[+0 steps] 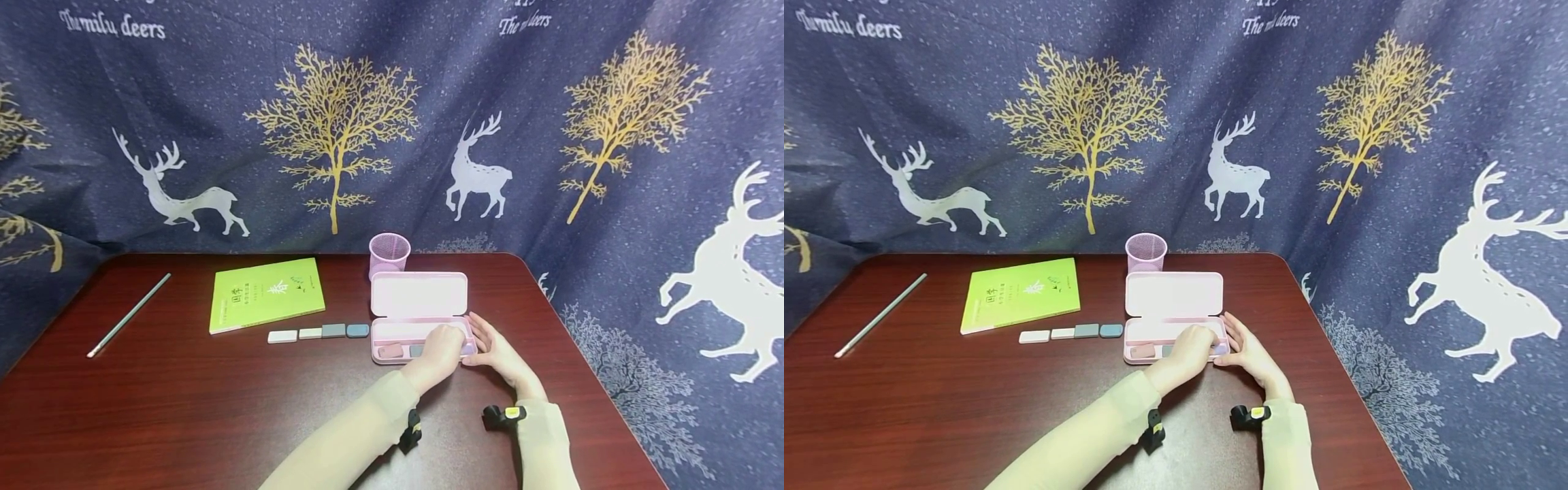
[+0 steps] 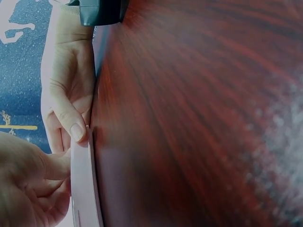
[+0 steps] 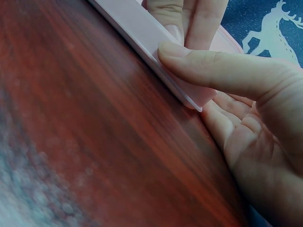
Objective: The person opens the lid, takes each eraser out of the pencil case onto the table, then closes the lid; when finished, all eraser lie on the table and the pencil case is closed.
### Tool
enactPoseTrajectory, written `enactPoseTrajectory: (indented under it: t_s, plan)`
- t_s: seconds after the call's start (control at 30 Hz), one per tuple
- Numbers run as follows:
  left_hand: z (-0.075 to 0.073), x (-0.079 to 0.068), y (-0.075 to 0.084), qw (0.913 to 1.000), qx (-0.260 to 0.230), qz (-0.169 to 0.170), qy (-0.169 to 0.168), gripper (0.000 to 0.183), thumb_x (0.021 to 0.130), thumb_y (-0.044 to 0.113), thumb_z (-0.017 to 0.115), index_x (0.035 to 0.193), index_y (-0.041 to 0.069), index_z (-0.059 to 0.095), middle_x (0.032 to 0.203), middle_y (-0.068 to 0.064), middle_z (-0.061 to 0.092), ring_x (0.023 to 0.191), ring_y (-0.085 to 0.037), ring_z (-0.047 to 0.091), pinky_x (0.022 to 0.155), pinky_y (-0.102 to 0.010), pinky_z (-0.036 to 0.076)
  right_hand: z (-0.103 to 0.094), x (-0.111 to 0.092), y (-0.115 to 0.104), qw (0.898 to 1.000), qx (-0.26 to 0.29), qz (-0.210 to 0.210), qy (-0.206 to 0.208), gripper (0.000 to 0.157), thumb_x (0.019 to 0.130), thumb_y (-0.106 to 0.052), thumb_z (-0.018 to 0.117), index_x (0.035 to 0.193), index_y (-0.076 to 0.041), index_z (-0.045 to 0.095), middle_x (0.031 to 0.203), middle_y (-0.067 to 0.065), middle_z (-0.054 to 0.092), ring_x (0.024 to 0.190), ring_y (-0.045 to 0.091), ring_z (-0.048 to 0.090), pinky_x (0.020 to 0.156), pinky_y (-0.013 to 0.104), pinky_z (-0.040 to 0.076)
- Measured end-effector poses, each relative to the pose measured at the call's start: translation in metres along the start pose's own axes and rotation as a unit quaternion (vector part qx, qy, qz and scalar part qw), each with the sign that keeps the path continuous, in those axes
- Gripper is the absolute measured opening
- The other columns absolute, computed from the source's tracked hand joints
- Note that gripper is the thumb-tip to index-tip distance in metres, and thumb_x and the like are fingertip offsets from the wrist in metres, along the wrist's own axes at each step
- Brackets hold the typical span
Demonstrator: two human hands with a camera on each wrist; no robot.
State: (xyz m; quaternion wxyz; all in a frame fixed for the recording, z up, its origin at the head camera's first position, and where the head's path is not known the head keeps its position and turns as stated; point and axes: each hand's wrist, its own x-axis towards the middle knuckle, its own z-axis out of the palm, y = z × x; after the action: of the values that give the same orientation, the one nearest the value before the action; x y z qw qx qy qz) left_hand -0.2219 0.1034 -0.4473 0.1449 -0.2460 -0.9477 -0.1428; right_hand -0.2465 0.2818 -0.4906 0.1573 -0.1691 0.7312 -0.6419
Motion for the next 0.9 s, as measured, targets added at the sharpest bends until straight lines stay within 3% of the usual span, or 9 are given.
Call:
enactPoseTrajectory:
  t_s: [0.2,0.43,0.9]
  plan:
    - [0.0078,0.0044,0.0006,0.9997,0.012,-0.021,-0.005,0.007,0.074,0.010,0.076,0.073,0.016,0.072,0.074,0.003,0.070,0.075,-0.014,0.067,0.066,-0.025,0.054,-0.0007,-0.0002,0.0002,1.000,-0.010,-0.006,-0.002,0.102,0.078,0.008,0.073,0.154,0.005,0.005,0.159,0.032,0.008,0.146,0.048,0.008,0.100,0.007,0.037]
    - [0.0063,0.0033,0.0027,0.9990,0.031,-0.031,-0.005,0.007,0.076,0.012,0.075,0.074,0.017,0.071,0.075,0.004,0.070,0.073,-0.014,0.067,0.064,-0.025,0.054,-0.0003,0.0003,0.0008,1.000,0.000,-0.004,-0.003,0.102,0.078,0.009,0.073,0.154,0.004,0.005,0.159,0.031,0.007,0.147,0.045,0.008,0.100,0.008,0.037]
    - [0.0024,0.0021,0.0001,0.9996,-0.025,-0.014,-0.003,0.008,0.077,0.007,0.071,0.073,0.014,0.071,0.075,0.000,0.071,0.075,-0.017,0.069,0.065,-0.026,0.054,0.0030,-0.0013,-0.0057,1.000,0.002,0.003,0.002,0.102,0.077,0.011,0.072,0.154,0.006,0.005,0.159,0.031,0.007,0.147,0.045,0.008,0.100,0.006,0.036]
